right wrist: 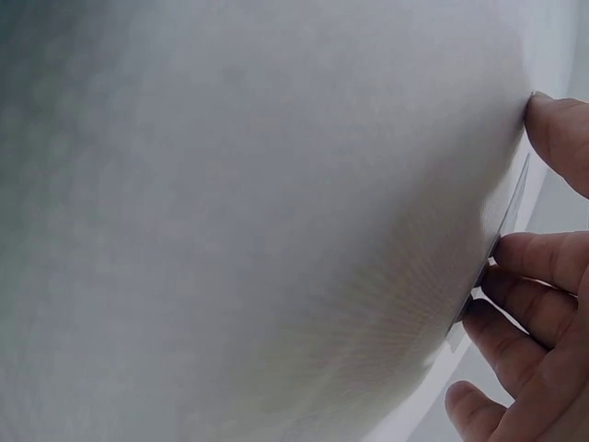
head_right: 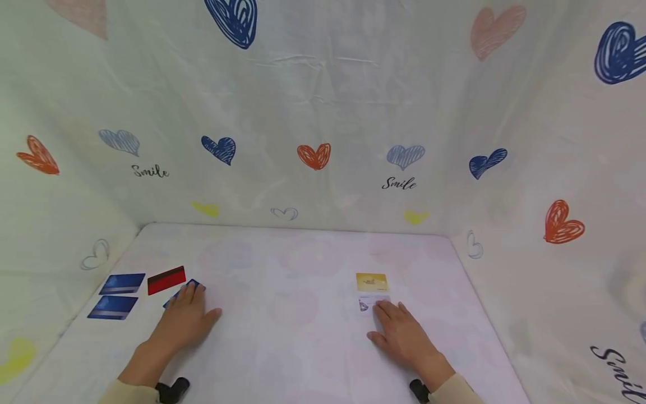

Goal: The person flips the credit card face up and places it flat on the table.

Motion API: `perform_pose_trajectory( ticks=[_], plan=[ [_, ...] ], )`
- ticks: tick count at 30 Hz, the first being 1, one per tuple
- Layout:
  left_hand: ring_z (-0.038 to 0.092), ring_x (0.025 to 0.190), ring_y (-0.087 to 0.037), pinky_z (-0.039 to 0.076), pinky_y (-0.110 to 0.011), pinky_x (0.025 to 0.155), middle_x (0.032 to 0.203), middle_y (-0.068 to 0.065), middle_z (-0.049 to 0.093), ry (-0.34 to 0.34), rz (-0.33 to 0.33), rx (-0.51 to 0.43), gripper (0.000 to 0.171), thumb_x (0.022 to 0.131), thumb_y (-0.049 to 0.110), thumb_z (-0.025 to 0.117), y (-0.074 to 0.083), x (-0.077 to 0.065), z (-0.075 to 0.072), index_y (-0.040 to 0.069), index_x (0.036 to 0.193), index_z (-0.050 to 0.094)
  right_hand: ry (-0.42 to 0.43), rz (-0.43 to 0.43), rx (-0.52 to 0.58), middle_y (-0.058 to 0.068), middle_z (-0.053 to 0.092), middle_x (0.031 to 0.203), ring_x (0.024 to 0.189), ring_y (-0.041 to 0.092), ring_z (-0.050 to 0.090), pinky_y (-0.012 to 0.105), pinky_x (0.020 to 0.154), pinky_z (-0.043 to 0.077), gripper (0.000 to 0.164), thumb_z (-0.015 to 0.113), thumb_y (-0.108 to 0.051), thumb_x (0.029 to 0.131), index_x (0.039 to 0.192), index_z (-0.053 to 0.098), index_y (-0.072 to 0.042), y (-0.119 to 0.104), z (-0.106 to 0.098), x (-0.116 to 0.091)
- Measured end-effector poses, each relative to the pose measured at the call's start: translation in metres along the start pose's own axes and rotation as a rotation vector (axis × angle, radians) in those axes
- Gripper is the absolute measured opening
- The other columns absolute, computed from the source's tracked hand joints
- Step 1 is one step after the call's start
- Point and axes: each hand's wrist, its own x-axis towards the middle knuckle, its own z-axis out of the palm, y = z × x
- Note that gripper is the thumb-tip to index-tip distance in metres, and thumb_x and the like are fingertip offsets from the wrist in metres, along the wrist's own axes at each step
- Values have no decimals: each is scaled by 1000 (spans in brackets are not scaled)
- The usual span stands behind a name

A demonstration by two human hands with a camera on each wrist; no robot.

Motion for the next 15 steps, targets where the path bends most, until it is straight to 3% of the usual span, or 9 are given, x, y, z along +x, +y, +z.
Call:
perform_pose_trajectory(
  ticks=[3,6,15],
  plan=[
    [16,152,-62,15,-74,121,162,-45,21,-15,-52,15,93,100,43,68,-17,-4,0,-22,153,28,0,14,8,15,53,157,149,35,47,57,126,31,70,69,-48,101,150,55,-1,0,-1,-2],
    [17,152,-62,15,-74,121,161,-46,21,-42,-57,17,95,100,46,68,-25,-6,3,-22,153,28,-2,21,16,15,53,157,149,35,47,57,126,30,69,68,-48,101,151,55,-2,-1,-2,-3],
    [16,154,-60,15,-72,122,163,-43,21,-63,-40,30,96,100,48,67,-25,-6,10,-21,155,27,-3,13,12,15,52,158,149,35,47,58,125,31,69,68,-47,101,151,55,-2,-2,-1,-2]
  ],
)
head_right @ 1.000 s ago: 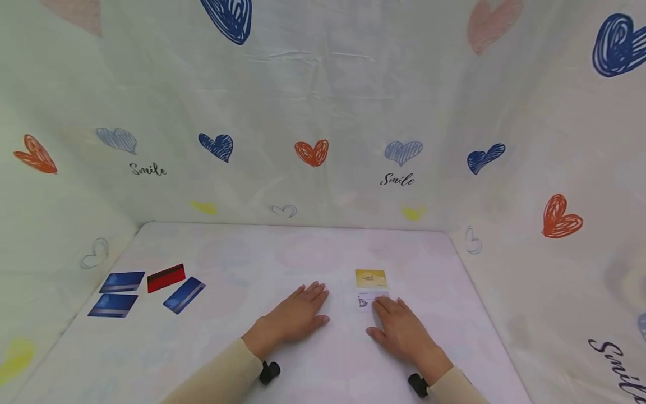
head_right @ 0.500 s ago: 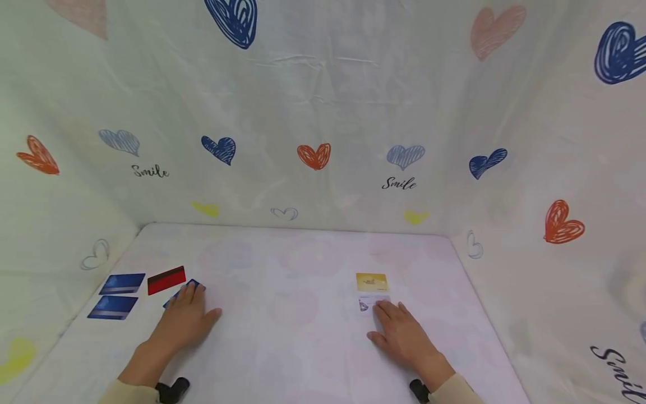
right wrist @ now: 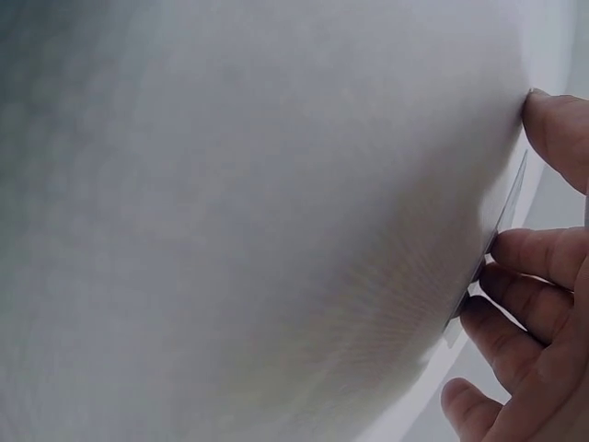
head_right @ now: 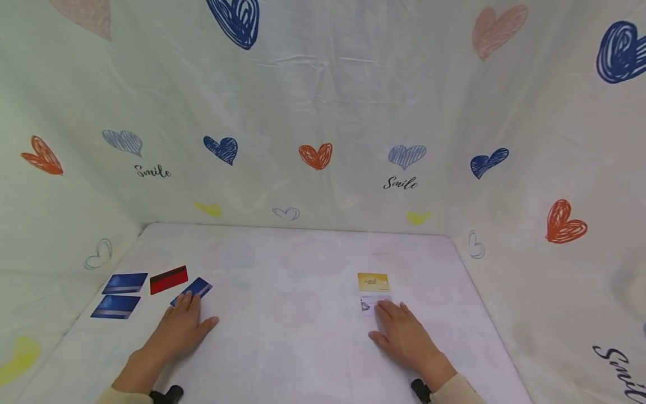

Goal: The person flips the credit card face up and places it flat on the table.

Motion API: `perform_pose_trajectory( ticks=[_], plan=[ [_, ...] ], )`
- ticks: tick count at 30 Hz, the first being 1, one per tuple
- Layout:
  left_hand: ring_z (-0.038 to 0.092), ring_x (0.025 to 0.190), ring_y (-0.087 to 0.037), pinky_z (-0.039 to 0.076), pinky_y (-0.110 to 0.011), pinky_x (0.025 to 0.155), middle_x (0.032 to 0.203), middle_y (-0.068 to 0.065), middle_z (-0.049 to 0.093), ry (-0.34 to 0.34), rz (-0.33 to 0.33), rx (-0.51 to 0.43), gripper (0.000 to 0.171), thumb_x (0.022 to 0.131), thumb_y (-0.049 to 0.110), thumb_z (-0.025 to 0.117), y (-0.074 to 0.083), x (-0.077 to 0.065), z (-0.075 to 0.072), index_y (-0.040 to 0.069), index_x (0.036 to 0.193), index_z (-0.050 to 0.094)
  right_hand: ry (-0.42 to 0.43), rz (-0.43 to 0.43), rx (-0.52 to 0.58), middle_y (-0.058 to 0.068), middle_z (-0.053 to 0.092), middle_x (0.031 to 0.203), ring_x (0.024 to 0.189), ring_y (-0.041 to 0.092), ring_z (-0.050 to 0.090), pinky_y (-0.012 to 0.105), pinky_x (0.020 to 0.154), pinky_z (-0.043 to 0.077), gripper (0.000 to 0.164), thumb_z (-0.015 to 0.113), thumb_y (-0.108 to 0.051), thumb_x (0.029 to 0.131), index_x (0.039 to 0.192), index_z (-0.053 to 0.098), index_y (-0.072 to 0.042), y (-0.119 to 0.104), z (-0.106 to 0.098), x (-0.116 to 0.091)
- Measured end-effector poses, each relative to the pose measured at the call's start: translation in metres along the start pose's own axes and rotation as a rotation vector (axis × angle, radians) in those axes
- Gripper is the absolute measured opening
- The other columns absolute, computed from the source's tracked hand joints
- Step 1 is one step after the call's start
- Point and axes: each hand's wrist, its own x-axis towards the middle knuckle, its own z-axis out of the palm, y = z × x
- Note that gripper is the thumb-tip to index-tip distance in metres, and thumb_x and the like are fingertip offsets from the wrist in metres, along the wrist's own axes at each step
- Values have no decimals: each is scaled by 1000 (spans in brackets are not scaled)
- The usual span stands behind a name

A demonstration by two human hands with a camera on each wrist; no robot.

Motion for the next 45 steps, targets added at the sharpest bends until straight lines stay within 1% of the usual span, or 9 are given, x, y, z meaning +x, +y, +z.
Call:
perform_pose_trajectory(
  ticks=[8,14,20,25,30,35,40,42,45],
  plan=[
    [16,155,-58,15,-72,122,165,-41,22,22,56,8,97,99,49,69,4,3,4,-18,156,28,3,1,-11,15,50,160,151,35,45,59,126,29,71,68,-49,101,152,53,-2,0,1,0],
    [21,155,-57,18,-71,123,165,-38,26,19,145,9,93,99,50,69,15,7,8,-15,156,34,18,-7,-12,17,50,159,150,36,45,58,126,30,72,69,-47,100,152,52,-1,-1,1,0],
    [25,155,-54,21,-70,123,165,-35,30,15,237,-5,90,98,51,70,30,8,13,-12,156,39,37,-18,-15,18,51,158,149,37,47,58,125,31,72,71,-46,99,151,53,1,-2,1,-1],
    [27,157,-49,22,-66,126,167,-31,32,-1,271,-10,90,98,52,71,45,10,15,-9,156,40,44,-33,-34,18,50,159,149,36,47,57,125,31,74,71,-47,99,152,51,1,-3,-1,1],
    [27,159,-44,23,-61,128,167,-27,34,-22,295,-10,89,97,53,71,64,13,19,-7,156,42,79,-73,-41,18,51,158,147,35,48,56,125,32,76,74,-48,97,152,52,1,-6,-4,5],
    [25,160,-41,22,-58,129,169,-24,33,-60,333,-6,90,97,55,70,86,14,24,-4,158,42,120,-132,-14,19,53,156,146,35,50,57,124,34,75,75,-45,97,150,53,2,-17,-7,15],
    [25,161,-39,22,-56,129,170,-21,31,-86,375,15,90,98,59,67,105,15,29,-2,159,41,171,-187,-20,20,53,156,145,35,51,57,122,37,75,75,-44,97,150,52,4,-33,-8,34],
    [26,161,-38,22,-56,130,171,-21,31,-90,397,29,90,98,59,66,111,15,32,-1,160,40,173,-205,-17,20,52,156,146,35,50,56,122,37,75,75,-43,97,151,51,4,-42,-9,43],
    [28,160,-37,23,-56,129,170,-20,33,-93,429,37,88,98,59,67,120,17,34,0,159,42,143,-222,-7,18,51,158,147,34,49,55,124,35,76,74,-45,98,152,50,2,-58,-12,56]
  ],
)
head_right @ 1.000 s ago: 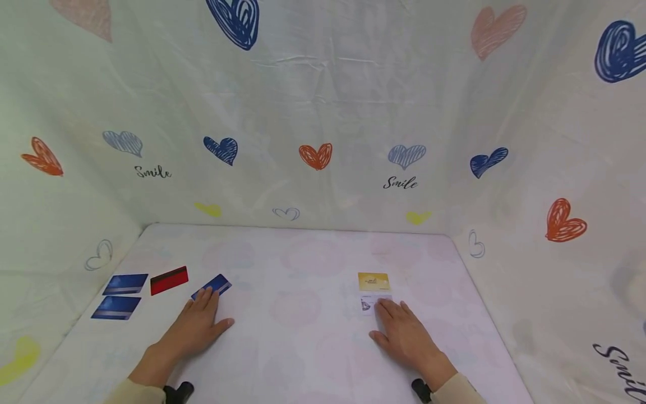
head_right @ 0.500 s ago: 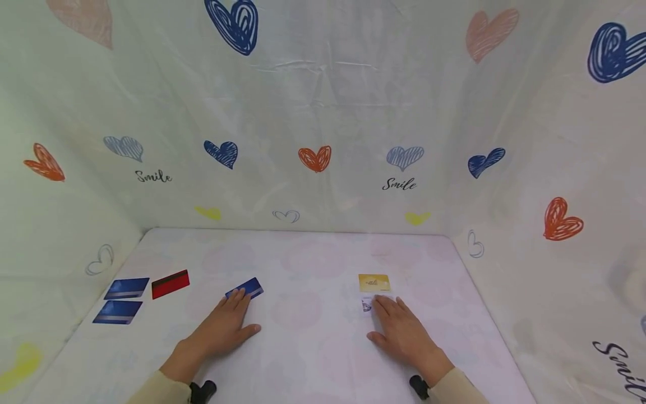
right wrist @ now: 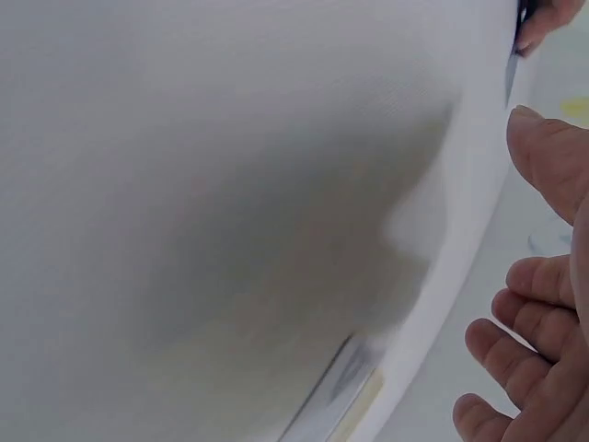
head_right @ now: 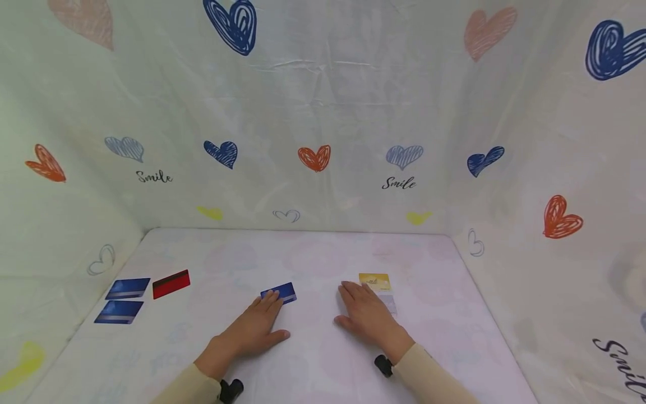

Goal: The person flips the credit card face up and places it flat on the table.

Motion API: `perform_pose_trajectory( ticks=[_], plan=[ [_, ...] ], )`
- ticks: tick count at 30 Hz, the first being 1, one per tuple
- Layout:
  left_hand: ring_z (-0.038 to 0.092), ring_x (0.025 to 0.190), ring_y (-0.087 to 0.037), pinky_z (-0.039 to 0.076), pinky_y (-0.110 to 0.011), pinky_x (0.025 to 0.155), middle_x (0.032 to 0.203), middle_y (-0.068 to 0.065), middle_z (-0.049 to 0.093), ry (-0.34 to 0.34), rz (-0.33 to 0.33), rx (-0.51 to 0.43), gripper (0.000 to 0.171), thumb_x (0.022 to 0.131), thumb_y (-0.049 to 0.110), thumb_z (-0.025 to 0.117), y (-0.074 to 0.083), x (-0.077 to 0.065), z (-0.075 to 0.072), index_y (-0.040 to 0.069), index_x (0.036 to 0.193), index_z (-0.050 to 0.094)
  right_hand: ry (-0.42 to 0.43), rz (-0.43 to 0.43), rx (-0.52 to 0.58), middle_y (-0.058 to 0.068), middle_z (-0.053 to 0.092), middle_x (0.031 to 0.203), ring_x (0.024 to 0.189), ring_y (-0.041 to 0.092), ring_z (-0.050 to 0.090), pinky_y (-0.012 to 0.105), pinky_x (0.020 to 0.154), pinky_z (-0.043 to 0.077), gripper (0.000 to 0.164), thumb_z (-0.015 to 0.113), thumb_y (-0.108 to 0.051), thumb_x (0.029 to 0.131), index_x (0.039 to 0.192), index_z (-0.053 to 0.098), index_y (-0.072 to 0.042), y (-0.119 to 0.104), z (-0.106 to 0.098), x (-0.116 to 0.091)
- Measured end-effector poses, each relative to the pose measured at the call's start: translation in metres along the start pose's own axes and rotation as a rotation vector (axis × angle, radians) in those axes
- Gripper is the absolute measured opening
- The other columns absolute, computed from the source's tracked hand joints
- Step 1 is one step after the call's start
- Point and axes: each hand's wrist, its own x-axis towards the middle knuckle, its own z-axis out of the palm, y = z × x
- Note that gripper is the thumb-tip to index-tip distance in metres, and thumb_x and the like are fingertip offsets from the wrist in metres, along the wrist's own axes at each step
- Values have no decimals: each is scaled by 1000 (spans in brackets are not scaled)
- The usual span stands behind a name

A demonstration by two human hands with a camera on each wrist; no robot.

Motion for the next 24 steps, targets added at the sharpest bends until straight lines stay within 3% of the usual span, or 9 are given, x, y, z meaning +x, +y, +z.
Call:
perform_pose_trajectory(
  ticks=[12,24],
  plan=[
    [30,160,-33,23,-54,129,170,-17,35,-14,78,18,82,99,57,66,25,16,3,3,157,45,-91,-88,-51,11,53,158,149,28,48,50,125,34,71,68,-49,101,153,53,-3,-42,13,46],
    [31,159,-34,25,-55,129,168,-19,37,35,91,36,77,101,53,64,23,14,5,3,157,46,-153,-81,-78,10,54,158,152,29,45,48,126,34,66,62,-50,104,152,55,-5,-49,18,50]
  ],
)
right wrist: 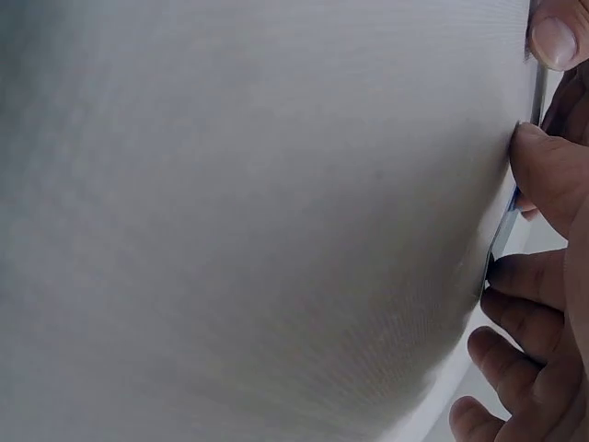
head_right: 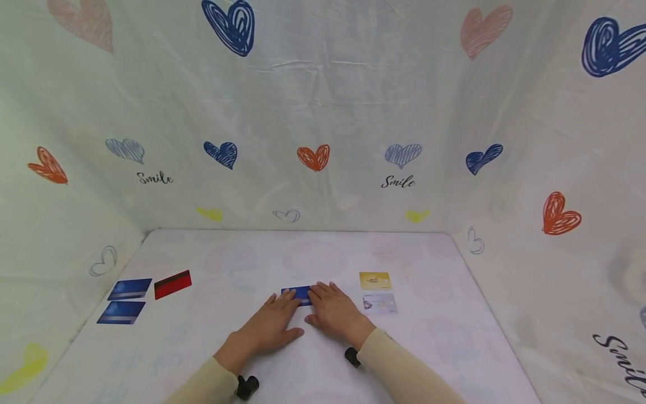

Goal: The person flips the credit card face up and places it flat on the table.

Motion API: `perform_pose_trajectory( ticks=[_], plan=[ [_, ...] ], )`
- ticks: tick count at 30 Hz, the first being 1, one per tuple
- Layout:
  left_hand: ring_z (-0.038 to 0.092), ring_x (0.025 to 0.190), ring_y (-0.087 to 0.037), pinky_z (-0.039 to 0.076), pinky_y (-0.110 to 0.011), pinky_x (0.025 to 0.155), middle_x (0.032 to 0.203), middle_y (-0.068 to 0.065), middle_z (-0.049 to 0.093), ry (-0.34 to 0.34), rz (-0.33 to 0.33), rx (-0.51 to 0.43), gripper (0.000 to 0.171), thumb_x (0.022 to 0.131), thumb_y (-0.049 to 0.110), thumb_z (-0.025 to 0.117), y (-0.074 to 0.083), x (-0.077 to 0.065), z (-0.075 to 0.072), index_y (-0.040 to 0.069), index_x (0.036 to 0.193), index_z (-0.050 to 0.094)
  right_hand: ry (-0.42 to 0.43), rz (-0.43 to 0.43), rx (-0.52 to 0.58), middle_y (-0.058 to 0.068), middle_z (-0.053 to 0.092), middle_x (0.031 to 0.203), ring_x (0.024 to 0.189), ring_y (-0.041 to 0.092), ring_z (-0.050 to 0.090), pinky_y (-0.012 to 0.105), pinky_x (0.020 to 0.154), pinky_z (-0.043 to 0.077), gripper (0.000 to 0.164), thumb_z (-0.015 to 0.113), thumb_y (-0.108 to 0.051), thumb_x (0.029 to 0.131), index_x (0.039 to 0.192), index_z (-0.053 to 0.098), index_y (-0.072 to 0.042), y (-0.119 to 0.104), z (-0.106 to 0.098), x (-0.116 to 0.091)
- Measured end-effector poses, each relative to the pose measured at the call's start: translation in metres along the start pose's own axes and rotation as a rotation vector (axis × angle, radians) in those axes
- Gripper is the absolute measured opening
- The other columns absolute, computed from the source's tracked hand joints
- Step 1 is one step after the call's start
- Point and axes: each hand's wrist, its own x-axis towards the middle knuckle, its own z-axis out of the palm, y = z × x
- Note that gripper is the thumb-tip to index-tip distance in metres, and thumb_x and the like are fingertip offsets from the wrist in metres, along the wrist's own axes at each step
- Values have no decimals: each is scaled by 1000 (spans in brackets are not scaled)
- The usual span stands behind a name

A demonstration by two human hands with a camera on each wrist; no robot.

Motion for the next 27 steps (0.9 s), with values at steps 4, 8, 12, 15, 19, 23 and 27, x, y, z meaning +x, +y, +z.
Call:
perform_pose_trajectory(
  ticks=[4,8,12,15,19,23,27],
  plan=[
    [33,158,-37,27,-57,127,166,-22,39,60,-28,29,77,102,53,65,-5,-5,0,1,156,48,-1,10,3,10,54,158,152,29,45,48,126,34,66,62,-50,104,152,55,-5,1,1,-1],
    [35,157,-40,28,-59,126,165,-24,41,97,-50,37,76,101,52,66,-9,-7,-4,0,154,51,13,15,12,11,54,158,151,30,47,48,126,34,67,63,-50,104,151,56,-4,2,1,0],
    [37,155,-40,29,-59,126,163,-24,44,117,-63,34,77,98,52,72,-15,-4,-10,-1,151,53,46,26,31,11,56,155,147,29,50,47,125,36,69,67,-50,102,151,55,-4,5,-3,5],
    [39,154,-40,30,-60,125,160,-23,48,154,-83,40,78,94,50,78,-22,1,-14,0,149,56,71,45,47,10,57,151,141,29,53,46,121,41,70,71,-50,100,151,54,-5,7,-6,12],
    [44,149,-42,33,-62,123,157,-20,52,181,-119,71,77,91,51,80,-30,8,-16,5,148,58,86,75,83,10,60,144,131,27,56,47,112,49,69,75,-50,97,148,57,-7,10,-4,21],
    [48,140,-42,35,-61,120,148,-18,57,185,-132,86,76,90,55,80,-35,12,-16,7,146,60,77,98,123,9,61,138,124,26,56,48,105,51,67,78,-49,94,145,60,-9,12,-3,25],
    [49,135,-40,37,-60,117,142,-16,60,180,-126,79,76,89,58,79,-35,14,-16,7,144,62,64,115,144,7,61,136,120,25,55,48,105,49,64,78,-49,94,144,63,-12,13,-2,25]
  ],
)
